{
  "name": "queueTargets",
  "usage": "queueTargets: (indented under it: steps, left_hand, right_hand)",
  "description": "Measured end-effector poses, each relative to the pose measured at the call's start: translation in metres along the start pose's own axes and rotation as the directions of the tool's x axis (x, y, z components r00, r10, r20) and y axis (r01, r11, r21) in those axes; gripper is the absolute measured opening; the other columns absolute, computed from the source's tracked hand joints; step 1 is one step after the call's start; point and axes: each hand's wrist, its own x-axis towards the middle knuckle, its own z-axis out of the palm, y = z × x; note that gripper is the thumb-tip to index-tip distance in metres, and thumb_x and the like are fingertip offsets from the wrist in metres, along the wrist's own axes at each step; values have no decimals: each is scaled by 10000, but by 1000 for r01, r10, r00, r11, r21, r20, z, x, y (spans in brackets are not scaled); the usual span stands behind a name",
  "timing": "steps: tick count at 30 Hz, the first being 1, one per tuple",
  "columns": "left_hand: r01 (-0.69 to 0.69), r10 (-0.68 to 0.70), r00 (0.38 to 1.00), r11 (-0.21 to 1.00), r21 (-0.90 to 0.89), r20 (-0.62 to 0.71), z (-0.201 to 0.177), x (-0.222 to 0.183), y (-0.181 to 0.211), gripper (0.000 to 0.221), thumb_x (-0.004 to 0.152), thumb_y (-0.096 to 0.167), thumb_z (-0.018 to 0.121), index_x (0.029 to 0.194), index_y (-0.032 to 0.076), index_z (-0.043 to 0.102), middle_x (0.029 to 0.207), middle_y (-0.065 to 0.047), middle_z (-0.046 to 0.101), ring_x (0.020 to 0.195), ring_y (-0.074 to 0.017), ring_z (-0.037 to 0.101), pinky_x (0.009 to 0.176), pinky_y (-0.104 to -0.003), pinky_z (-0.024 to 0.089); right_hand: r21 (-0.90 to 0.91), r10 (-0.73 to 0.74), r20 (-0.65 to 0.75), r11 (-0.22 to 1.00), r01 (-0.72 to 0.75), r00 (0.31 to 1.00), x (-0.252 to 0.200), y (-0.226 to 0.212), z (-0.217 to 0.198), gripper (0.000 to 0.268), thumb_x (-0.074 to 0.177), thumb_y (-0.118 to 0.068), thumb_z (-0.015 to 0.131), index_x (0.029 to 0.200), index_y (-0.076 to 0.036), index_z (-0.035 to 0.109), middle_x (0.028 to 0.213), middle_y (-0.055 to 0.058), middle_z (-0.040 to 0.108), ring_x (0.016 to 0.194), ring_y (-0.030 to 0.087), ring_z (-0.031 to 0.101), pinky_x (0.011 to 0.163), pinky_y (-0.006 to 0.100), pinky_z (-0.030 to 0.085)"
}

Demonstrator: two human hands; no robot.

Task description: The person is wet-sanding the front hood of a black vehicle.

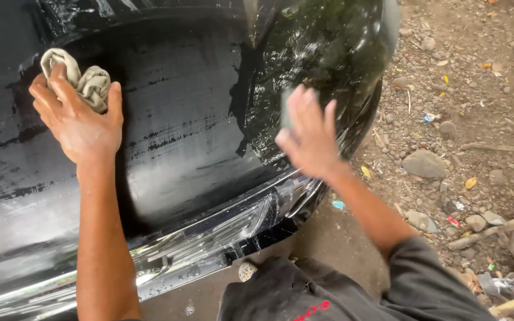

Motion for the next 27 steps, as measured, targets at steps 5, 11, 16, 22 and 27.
queueTargets:
  steps: [5,11,16,22,27]
  left_hand:
    - [39,-39,999,999,-25,23,-7,3,8,714,935,275,796,1485,-1,433,1404,-223,399,1324,-420,479,1057,-589,496]
    - [33,-33,999,999,2,14,-3,-1,7,730,924,280,790,1490,-22,442,1404,-228,406,1315,-422,485,1066,-584,488]
    - [23,-21,999,998,61,-25,-2,1,3,740,926,333,796,1477,-16,445,1378,-214,412,1294,-422,493,1066,-582,492]
    - [94,-94,996,995,26,1,-1,6,6,716,996,378,815,1455,-38,457,1420,-248,401,1246,-435,498,988,-575,509]
    - [45,-45,997,999,-7,-69,-4,3,9,738,977,378,841,1498,9,472,1417,-237,418,1249,-447,499,999,-576,495]
  right_hand:
    - [-406,168,-408,847,-343,898,78,155,45,664,1110,-375,137,1605,-5,-104,1621,208,-204,1553,325,-166,1312,600,-72]
    - [101,199,49,974,-203,979,-24,11,30,712,1086,-439,163,1636,-22,-13,1725,172,-84,1596,342,-72,1261,564,-72]
    - [30,238,84,970,-241,968,50,80,1,694,1090,-418,156,1665,-50,31,1734,163,-48,1605,318,-61,1267,590,-50]
    - [-228,110,21,968,-102,994,1,1,18,706,1102,-344,193,1608,131,64,1730,270,12,1608,376,8,1308,477,6]
    - [-511,-200,0,842,172,980,43,41,6,668,982,-264,357,1494,166,331,1608,325,315,1496,399,345,1240,474,301]
